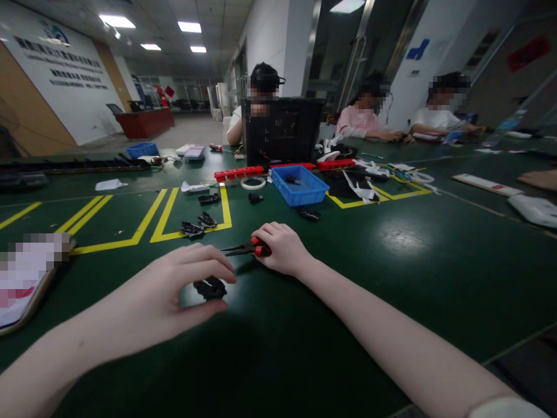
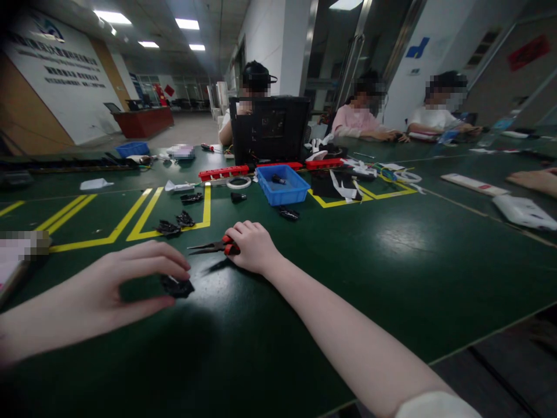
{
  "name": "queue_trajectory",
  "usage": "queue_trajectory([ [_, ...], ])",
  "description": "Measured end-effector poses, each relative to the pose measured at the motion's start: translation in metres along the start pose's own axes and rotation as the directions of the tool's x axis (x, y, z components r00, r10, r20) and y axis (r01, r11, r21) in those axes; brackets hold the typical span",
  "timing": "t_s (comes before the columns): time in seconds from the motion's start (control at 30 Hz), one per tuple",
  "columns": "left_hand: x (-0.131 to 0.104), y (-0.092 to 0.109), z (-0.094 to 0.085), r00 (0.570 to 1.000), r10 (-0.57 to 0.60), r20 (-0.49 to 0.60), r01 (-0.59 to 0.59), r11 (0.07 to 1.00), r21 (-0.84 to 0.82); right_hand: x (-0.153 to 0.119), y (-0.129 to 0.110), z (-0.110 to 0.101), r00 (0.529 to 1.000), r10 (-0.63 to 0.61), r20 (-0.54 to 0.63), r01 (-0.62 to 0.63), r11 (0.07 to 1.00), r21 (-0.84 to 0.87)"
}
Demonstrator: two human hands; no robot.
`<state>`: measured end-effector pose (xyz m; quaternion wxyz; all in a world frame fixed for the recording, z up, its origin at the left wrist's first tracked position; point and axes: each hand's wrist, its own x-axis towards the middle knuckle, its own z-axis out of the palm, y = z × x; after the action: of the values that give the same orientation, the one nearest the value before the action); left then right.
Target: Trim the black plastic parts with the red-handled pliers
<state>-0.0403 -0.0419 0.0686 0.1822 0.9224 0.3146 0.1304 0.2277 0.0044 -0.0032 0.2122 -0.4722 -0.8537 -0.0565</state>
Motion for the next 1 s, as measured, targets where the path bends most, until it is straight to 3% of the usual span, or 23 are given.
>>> queue_trajectory([
  [0.1,0.014,-0.03,0.004,0.985,-0.025,0.172,0.03,0.999,-0.024,0.001,0.004,0.0,0.998,0.049,-0.033,-0.047,0.997,0.058],
  [0.23,0.02,-0.057,0.018,0.973,-0.02,0.23,0.044,0.994,-0.101,0.002,0.009,0.002,0.994,0.092,-0.067,-0.084,0.989,0.118],
  [0.6,0.019,-0.053,0.047,1.0,0.009,0.01,-0.008,0.994,-0.106,0.003,0.011,0.002,0.992,0.12,-0.026,-0.116,0.986,0.117],
  [0.8,0.021,-0.052,0.054,0.991,-0.022,-0.136,0.007,0.994,-0.105,0.005,0.007,-0.003,0.997,0.015,-0.074,-0.009,0.996,0.084],
  [1.0,0.021,-0.046,0.054,0.981,-0.086,-0.172,0.062,0.988,-0.141,0.005,0.007,-0.003,0.997,-0.063,-0.033,0.064,0.998,0.017],
])
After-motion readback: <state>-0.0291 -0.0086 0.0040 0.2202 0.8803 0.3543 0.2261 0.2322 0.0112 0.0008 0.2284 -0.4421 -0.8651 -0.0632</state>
